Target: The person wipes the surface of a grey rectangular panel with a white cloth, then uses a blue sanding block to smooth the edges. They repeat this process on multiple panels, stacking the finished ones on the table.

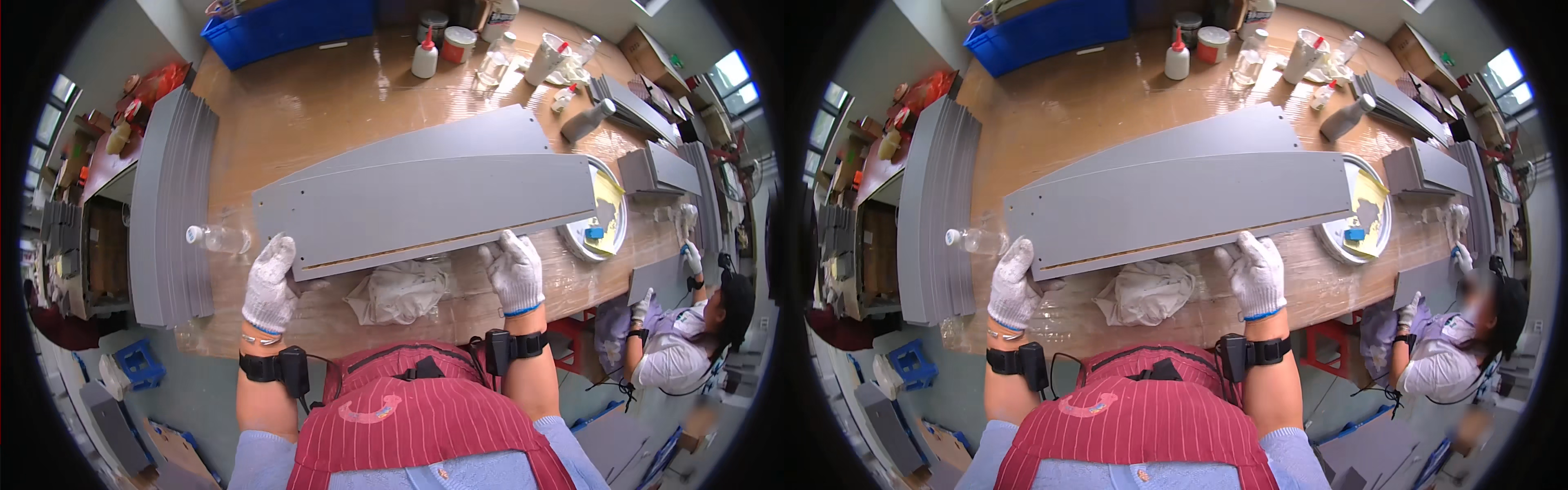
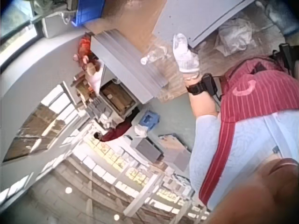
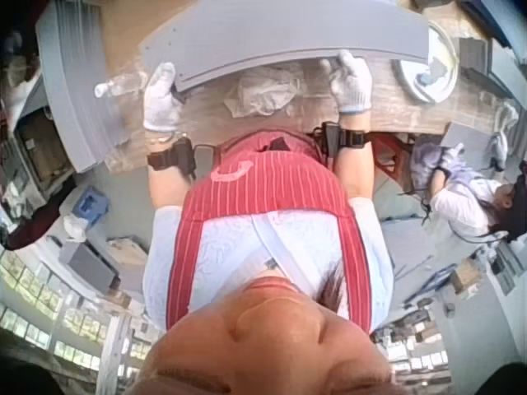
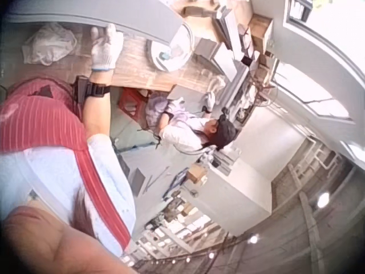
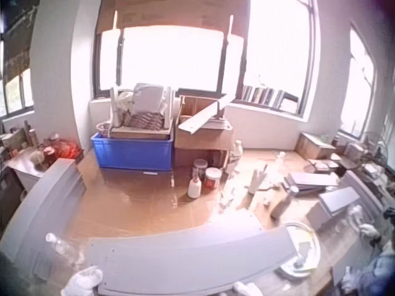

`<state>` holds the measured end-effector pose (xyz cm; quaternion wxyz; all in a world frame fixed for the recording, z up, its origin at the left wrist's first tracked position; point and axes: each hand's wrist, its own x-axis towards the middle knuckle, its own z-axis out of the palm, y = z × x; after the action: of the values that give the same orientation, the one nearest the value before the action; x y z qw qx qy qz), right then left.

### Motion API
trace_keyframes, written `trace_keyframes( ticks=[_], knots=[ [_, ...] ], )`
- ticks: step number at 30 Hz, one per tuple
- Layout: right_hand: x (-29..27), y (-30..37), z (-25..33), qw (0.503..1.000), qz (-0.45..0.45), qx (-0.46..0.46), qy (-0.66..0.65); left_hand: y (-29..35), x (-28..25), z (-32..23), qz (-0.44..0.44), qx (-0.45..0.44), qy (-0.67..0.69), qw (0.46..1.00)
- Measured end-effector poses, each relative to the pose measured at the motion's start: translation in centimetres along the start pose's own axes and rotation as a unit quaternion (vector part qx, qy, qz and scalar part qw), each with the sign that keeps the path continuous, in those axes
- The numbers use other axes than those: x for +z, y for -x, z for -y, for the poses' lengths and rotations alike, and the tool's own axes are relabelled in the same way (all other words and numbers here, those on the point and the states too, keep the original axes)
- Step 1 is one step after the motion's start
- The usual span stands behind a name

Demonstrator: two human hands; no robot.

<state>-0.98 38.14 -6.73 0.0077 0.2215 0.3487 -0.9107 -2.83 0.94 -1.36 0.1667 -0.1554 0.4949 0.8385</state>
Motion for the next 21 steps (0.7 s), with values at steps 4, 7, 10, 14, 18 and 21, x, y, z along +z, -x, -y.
trace_keyframes(
  ticks=[4, 7, 10, 14, 18, 21],
  knots=[
    [1.6, -1.8, 0.5, 0.999, 0.039, 0.0, 0.005, -0.8, -0.2, 0.1, -0.008, 0.042, -0.02, 0.999],
    [1.2, -4.2, 0.7, 0.999, 0.038, 0.002, 0.02, -2.2, 0.7, 0.0, -0.025, 0.053, -0.011, 0.998],
    [1.6, -4.4, 0.7, 0.999, 0.052, 0.002, 0.012, -2.9, 0.0, 0.2, -0.019, 0.057, -0.004, 0.998],
    [2.0, -5.4, 0.9, 0.999, 0.047, 0.006, 0.019, -4.7, -0.6, 0.6, -0.029, 0.054, -0.005, 0.998],
    [2.2, -5.6, 1.2, 0.998, 0.036, 0.022, 0.039, -4.4, -1.0, 1.2, 0.008, 0.058, 0.012, 0.998],
    [2.0, -6.1, 1.7, 0.997, 0.019, 0.025, 0.076, -4.7, -0.3, 1.1, 0.018, 0.065, 0.012, 0.998]
  ],
)
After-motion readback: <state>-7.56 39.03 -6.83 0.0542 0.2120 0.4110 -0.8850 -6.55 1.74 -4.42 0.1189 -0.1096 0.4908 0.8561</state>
